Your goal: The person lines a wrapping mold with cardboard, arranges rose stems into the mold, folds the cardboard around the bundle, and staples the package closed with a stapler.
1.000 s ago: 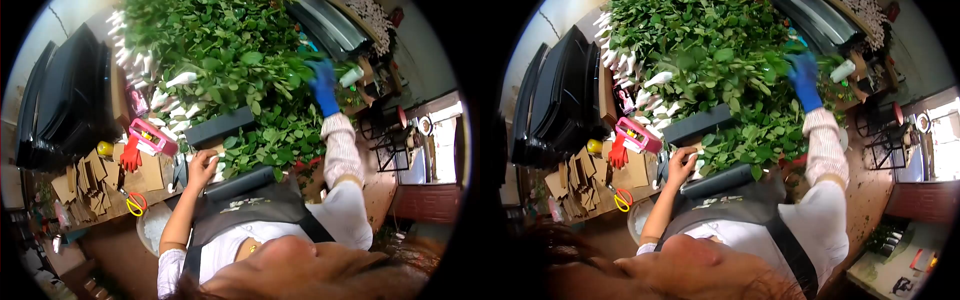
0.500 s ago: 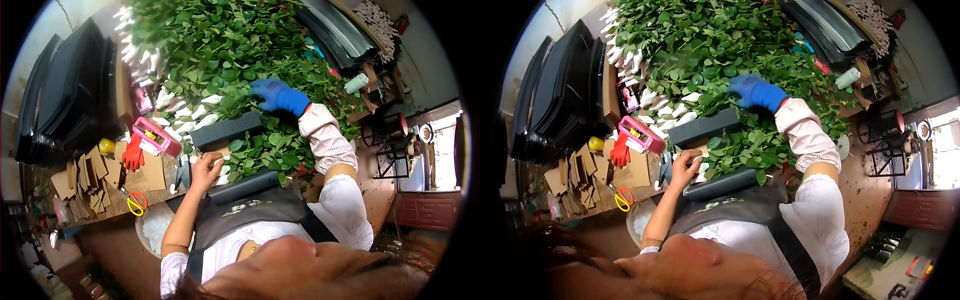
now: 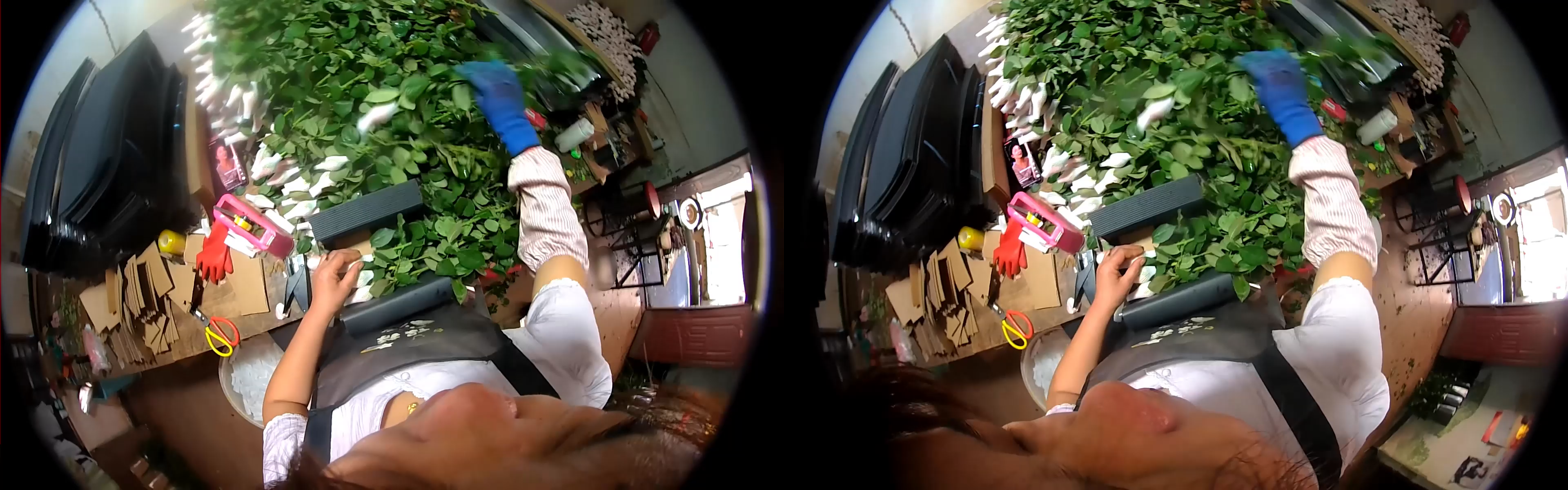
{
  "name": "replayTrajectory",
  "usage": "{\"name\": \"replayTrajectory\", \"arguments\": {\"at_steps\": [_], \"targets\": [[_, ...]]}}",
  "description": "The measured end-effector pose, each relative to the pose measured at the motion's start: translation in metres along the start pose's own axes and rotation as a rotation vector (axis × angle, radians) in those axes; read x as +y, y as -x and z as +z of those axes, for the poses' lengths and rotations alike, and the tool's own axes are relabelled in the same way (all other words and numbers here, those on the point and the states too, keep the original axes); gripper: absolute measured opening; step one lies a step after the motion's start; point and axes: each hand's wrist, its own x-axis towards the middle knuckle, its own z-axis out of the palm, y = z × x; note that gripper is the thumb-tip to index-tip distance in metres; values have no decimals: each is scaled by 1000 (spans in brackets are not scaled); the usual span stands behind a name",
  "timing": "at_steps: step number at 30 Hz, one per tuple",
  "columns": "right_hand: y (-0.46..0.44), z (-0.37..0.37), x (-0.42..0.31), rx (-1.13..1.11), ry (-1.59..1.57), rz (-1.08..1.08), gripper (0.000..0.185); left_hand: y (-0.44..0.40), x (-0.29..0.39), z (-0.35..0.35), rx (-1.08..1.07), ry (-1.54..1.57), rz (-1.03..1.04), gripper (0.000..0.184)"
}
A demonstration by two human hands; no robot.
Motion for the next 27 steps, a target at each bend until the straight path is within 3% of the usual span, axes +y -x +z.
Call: {"name": "replayTrajectory", "arguments": {"at_steps": [1, 4, 7, 9, 10, 11, 13, 15, 18, 19, 21, 22, 23, 25, 27], "targets": [[-8, -6, 4, 205, 1, -50, 50, -4, -2, 1, 15, 2, 5, 13], [3, -25, -27, 86, -103, -72, 53, 2, -2, 2, 31, -40, -3, 15], [45, -32, -68, -153, -449, -227, 49, 2, -7, 3, 7, 29, -60, 19], [78, -51, -102, -491, -455, -231, 48, 4, 1, 5, 54, 156, -235, 20], [99, -45, -111, -684, -391, -225, 45, 9, -11, 7, -25, 157, -371, 33], [114, -37, -121, -821, -290, -199, 43, 4, -5, 6, 54, 248, -265, 51], [149, 0, -133, -957, -151, -90, 45, 5, -16, 9, 88, 59, -77, 65], [163, 20, -146, -959, -155, -111, 40, 5, -3, 5, 49, 157, -223, 64], [163, 16, -133, -964, -272, -178, 38, 2, -10, 1, -43, 26, -93, 42], [158, 11, -118, -833, -444, -193, 40, 1, -7, 0, -56, 27, -132, 38], [125, -14, -93, -969, -456, -109, 41, 0, 0, -2, -36, -9, -133, 40], [107, -19, -87, -913, -486, 27, 45, 0, 0, -1, -28, 5, -126, 40], [91, -17, -83, -852, -511, 161, 50, 1, -3, 0, -27, -8, -119, 41], [78, 22, -84, -263, -376, 96, 43, -2, 0, -1, -42, 26, -140, 44], [65, 66, -82, -512, -252, 21, 42, -2, -2, 1, -50, 25, -138, 45]]}}
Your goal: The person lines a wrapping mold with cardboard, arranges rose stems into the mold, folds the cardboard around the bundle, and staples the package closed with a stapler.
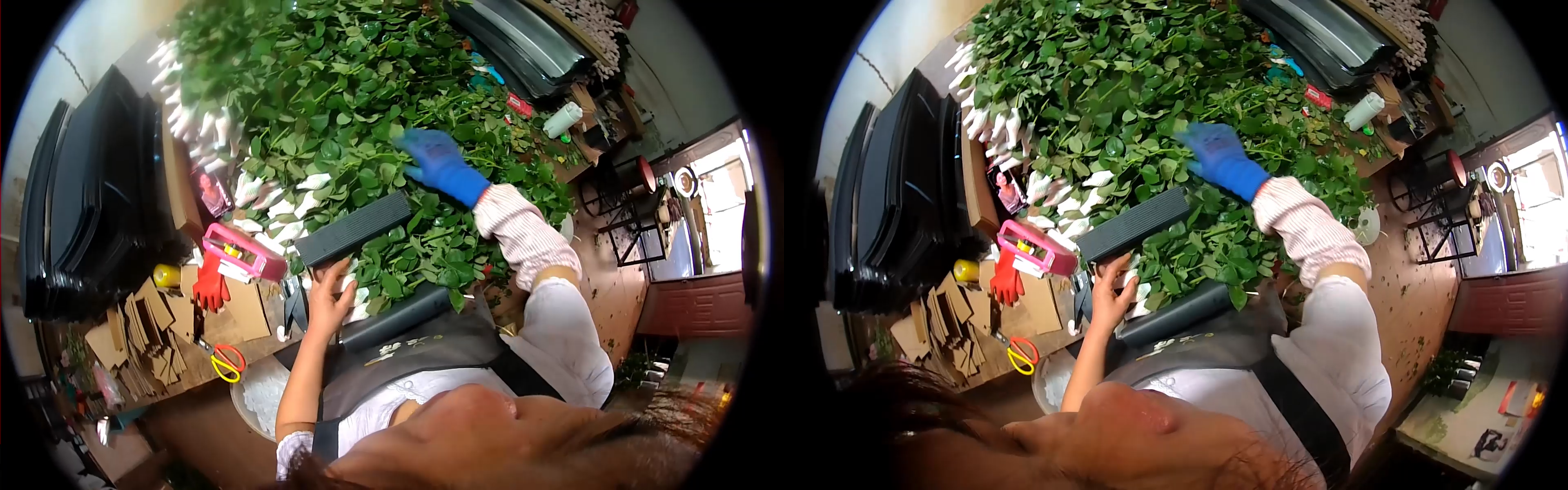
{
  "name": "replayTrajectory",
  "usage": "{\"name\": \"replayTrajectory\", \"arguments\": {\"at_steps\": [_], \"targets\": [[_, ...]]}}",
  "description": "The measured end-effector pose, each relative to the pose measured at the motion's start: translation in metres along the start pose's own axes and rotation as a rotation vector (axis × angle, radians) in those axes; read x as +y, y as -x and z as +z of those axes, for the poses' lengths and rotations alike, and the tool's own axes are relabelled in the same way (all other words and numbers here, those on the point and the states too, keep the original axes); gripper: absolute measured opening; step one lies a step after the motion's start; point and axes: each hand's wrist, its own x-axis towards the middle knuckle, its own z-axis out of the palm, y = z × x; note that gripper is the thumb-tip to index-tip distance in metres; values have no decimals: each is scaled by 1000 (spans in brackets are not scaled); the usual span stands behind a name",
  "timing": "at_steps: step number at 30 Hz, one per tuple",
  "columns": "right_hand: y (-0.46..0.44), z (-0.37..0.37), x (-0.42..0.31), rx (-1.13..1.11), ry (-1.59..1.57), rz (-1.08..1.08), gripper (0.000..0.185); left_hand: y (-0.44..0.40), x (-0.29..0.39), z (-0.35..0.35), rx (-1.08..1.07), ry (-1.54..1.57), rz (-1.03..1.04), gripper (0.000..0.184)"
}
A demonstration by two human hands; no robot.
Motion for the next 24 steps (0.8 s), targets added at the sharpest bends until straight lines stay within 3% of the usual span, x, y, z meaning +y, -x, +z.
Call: {"name": "replayTrajectory", "arguments": {"at_steps": [4, 5, 9, 10, 12, 15, 18, 19, 21, 22, 23, 24], "targets": [[-32, 80, 18, -439, 197, -66, 44, 0, 3, -2, -12, -37, 16, 50], [-32, 100, 31, -291, 300, -182, 56, 0, 2, -3, -12, -48, 23, 50], [-47, -12, 10, -605, 187, -92, 63, -1, 8, -4, -8, -25, -18, 49], [-56, -34, 7, -612, 126, -59, 54, -1, 8, -4, -10, -30, -12, 48], [-68, -66, 3, -401, -81, -78, 43, -1, 4, -4, -15, -22, -9, 48], [-96, -45, 6, -4, -281, -81, 35, -1, 1, -4, -38, -37, -6, 51], [-92, -8, 7, -208, 131, -105, 27, 0, 0, -5, -53, -42, -51, 50], [-78, -14, 0, -264, 95, -88, 28, 2, -6, -3, -37, -71, -13, 51], [-33, -13, 6, 128, -177, -169, 32, -1, -2, -3, -29, -26, -4, 52], [-14, -36, -1, 84, -266, -84, 35, -1, 2, -5, -41, -5, -33, 52], [9, -54, -7, 169, -311, -119, 38, -1, -1, -4, -34, 3, -16, 52], [34, -63, -4, 77, -412, -138, 43, -2, 0, -6, -46, 7, -36, 52]]}}
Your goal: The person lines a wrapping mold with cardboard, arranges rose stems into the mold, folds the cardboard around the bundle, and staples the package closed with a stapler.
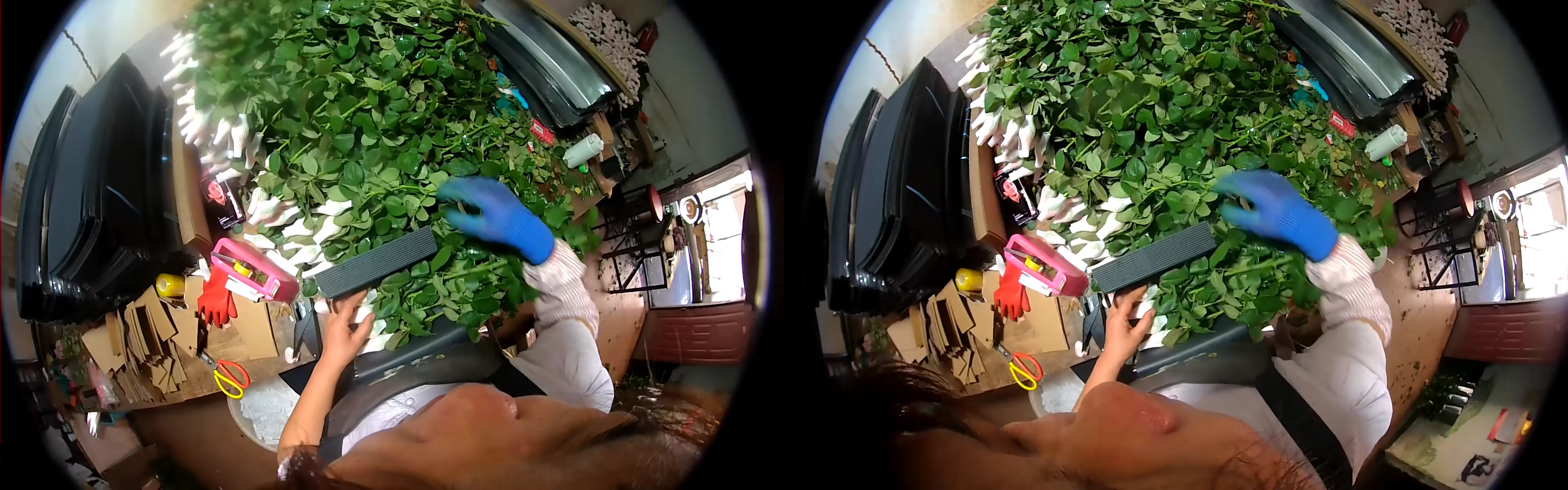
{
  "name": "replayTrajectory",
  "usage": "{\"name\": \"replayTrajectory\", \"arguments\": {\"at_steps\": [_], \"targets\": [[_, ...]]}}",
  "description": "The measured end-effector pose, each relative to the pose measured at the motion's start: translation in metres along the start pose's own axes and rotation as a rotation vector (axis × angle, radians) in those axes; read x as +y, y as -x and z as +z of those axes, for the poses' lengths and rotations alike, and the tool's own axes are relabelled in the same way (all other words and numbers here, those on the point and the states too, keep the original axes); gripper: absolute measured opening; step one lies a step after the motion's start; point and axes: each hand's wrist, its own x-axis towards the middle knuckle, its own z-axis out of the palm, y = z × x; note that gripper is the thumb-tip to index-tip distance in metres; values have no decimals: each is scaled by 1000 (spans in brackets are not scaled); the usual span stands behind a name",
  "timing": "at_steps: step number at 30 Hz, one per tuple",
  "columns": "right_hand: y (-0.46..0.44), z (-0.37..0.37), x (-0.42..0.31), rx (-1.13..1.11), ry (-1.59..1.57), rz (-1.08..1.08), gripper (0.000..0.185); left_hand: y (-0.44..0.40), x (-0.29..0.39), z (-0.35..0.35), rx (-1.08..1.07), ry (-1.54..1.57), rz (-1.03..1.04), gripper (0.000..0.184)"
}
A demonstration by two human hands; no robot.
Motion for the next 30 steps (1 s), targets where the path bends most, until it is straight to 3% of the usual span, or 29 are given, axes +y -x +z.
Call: {"name": "replayTrajectory", "arguments": {"at_steps": [2, 3, 6, 9, 13, 16, 17, 20, 23, 26, 30], "targets": [[44, -13, -3, -363, -454, 95, 60, 0, 4, -2, -22, 8, -39, 52], [61, -13, -8, -472, -335, 121, 65, 1, 1, -1, 5, 11, -1, 49], [121, 32, 16, -456, 235, 108, 53, 1, 3, -1, -8, 3, -34, 49], [127, 45, 27, -466, 250, 180, 45, 1, 3, 2, -2, 8, -41, 49], [93, -8, -7, -117, -84, 133, 46, 1, 6, 0, 7, -21, -23, 48], [80, -32, -37, -401, -89, 14, 81, 1, 4, 1, 10, 0, -38, 48], [94, -11, -29, -458, 7, -28, 97, 2, 1, 2, 7, -8, -39, 48], [115, 23, -29, -595, 544, 121, 61, 2, -2, 2, 3, -20, -35, 49], [121, 30, -15, -480, 626, 339, 43, 2, -1, 2, 3, 11, -17, 52], [153, 65, 5, -198, 548, 288, 37, 2, 1, 2, 4, -1, -30, 51], [136, 31, -37, -23, -14, 454, 55, 3, -5, 2, -6, -8, -24, 51]]}}
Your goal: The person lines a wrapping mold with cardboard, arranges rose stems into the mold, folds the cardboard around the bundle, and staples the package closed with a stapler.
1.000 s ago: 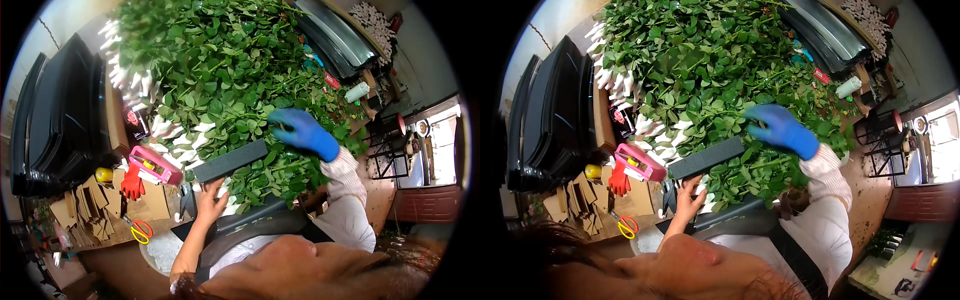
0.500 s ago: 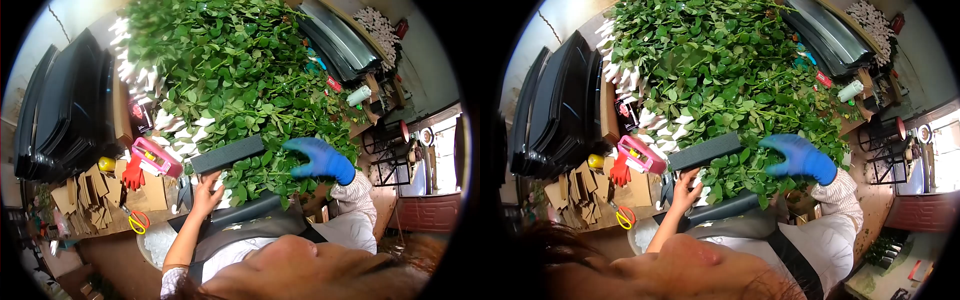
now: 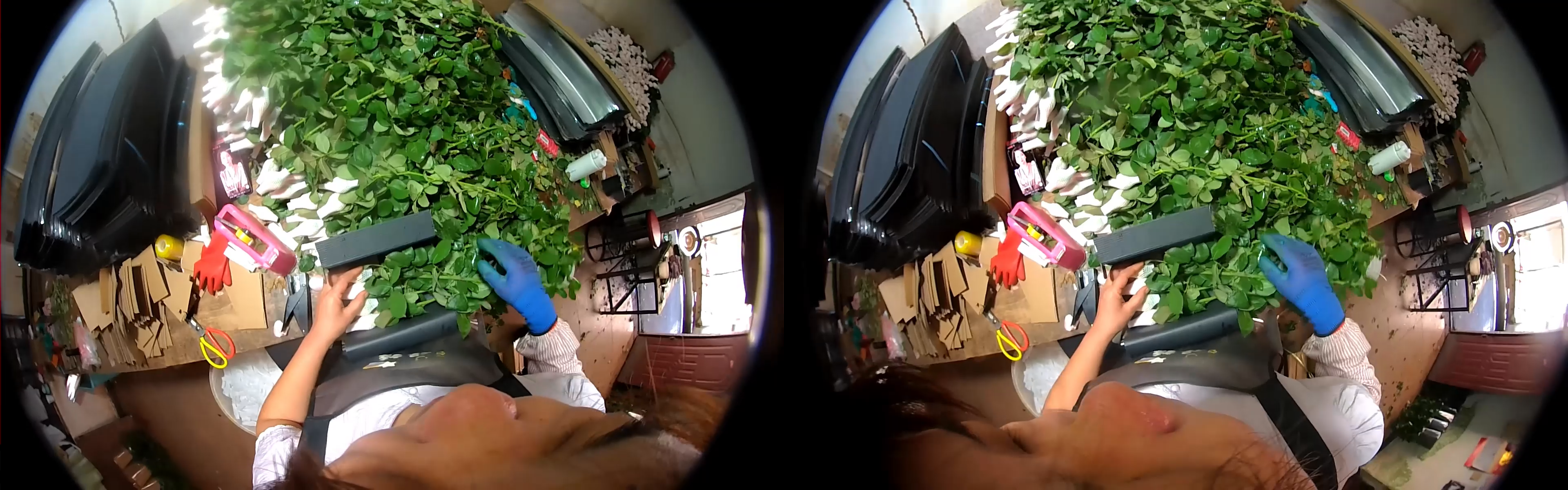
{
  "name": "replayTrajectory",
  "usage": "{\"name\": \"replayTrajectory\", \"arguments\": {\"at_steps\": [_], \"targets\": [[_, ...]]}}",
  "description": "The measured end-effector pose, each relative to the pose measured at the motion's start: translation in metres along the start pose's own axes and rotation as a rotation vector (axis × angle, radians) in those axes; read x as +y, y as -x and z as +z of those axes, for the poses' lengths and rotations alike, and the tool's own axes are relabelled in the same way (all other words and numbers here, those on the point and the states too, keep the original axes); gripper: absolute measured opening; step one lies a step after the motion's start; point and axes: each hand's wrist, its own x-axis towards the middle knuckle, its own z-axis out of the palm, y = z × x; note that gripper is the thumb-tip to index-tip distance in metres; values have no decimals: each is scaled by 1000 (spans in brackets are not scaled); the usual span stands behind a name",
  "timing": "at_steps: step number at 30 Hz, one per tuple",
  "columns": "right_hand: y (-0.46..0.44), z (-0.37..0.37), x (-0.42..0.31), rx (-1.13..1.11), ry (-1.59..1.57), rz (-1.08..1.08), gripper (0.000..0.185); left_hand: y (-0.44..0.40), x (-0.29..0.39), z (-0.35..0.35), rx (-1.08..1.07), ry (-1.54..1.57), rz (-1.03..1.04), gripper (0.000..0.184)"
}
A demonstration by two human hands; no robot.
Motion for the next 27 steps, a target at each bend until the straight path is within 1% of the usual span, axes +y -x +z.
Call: {"name": "replayTrajectory", "arguments": {"at_steps": [1, 2, 4, 6, 7, 10, 11, 12, 13, 14, 15, 16, 17, 18, 19, 21, 23, 24, 26, 27], "targets": [[0, -13, -19, 1, 84, -114, 65, 0, 1, 1, 20, 21, 5, 50], [-1, -19, -30, -77, 146, -203, 70, 0, 3, 1, 40, 40, 17, 48], [3, 7, -19, -226, 368, -264, 70, 0, 1, 2, 37, 30, 16, 49], [-2, 61, 30, -191, 462, -230, 68, 0, 3, 1, 25, 19, 0, 49], [-6, 73, 46, -175, 512, -217, 68, 1, 3, 2, 23, 6, 0, 50], [-38, 57, 56, -435, 435, -279, 65, 0, 0, 4, 46, -22, 31, 51], [-56, 22, 22, -615, 370, -194, 63, 0, -1, 5, 52, 3, 37, 51], [-71, -3, 0, -627, 345, -199, 60, 0, -2, 5, 52, 28, 44, 51], [-89, -23, -16, -568, 303, -212, 58, -1, -1, 3, 43, 13, 35, 51], [-106, -30, -28, -302, 205, -364, 49, -1, 2, 2, 36, 0, 30, 51], [-130, -32, -37, -99, 255, -470, 36, -2, 4, 1, 29, -12, 24, 50], [-157, -29, -51, 27, 189, -511, 27, -2, 6, 1, 21, 2, 14, 50], [-188, -22, -60, 89, 86, -558, 27, -2, 6, 1, 15, 14, 3, 50], [-220, -12, -61, 79, 102, -543, 28, -2, 7, 0, 10, 22, -8, 50], [-257, 4, -57, 19, 141, -512, 29, -1, 9, 0, 14, 14, -15, 49], [-312, 45, -38, 125, 149, -520, 32, -2, 9, 0, 24, 10, 10, 49], [-346, 68, -34, 70, 459, -436, 36, -2, 7, -1, 29, -31, 40, 48], [-356, 72, -36, 37, 613, -388, 38, -2, 9, -2, 13, -15, 6, 48], [-350, 80, -44, -99, 738, -227, 43, -2, 3, 1, 50, -22, 66, 48], [-348, 73, -53, -231, 781, -147, 40, -2, 3, 1, 40, -33, 57, 49]]}}
